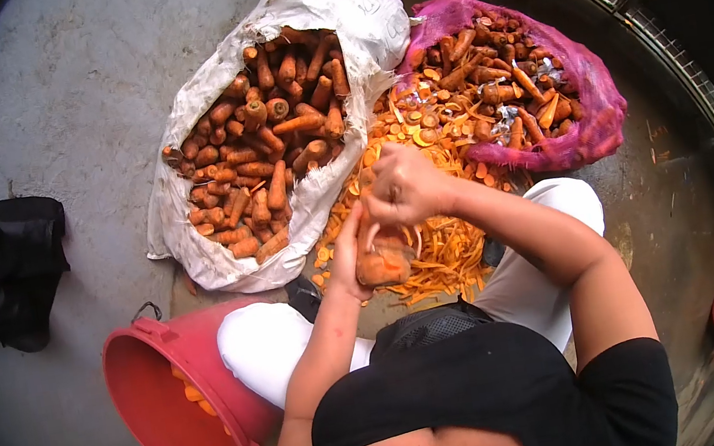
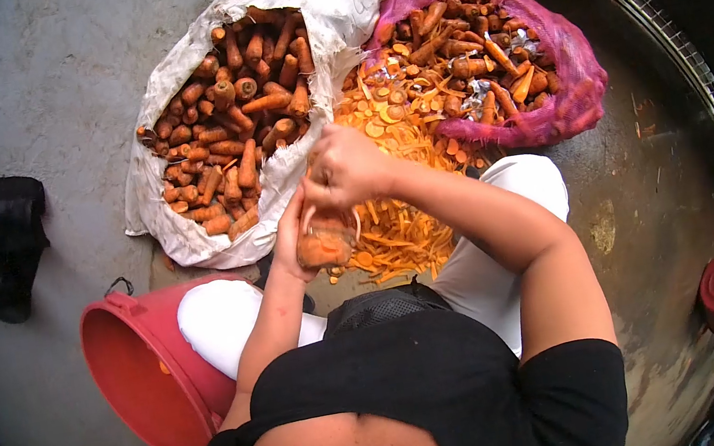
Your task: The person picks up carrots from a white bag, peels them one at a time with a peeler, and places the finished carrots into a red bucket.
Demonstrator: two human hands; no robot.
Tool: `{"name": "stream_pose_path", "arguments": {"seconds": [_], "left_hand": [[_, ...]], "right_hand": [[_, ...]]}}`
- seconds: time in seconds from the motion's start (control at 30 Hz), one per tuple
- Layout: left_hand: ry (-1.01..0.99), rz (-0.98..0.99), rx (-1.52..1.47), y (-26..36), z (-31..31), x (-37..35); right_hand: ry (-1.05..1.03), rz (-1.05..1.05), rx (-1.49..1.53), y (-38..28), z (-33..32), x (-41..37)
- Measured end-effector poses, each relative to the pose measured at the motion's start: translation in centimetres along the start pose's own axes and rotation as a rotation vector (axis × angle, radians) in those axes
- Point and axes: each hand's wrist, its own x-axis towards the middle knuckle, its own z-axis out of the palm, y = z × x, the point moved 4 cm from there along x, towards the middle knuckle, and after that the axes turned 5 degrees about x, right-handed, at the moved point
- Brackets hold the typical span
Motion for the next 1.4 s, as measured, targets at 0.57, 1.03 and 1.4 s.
{"name": "stream_pose_path", "arguments": {"seconds": [0.57, 1.03, 1.4], "left_hand": [[0.141, 0.067, -0.072, 1.5, -0.9, -0.8], [0.128, -0.042, -0.054, 0.4, -0.9, 0.5], [0.041, 0.038, 0.012, 2.6, 1.0, -0.8]], "right_hand": [[0.051, 0.650, -0.123, 7.2, -3.7, 2.0], [-0.052, 0.011, -0.042, -1.3, -0.8, 1.5], [-0.050, 0.050, 0.064, -0.2, 1.3, 1.7]]}}
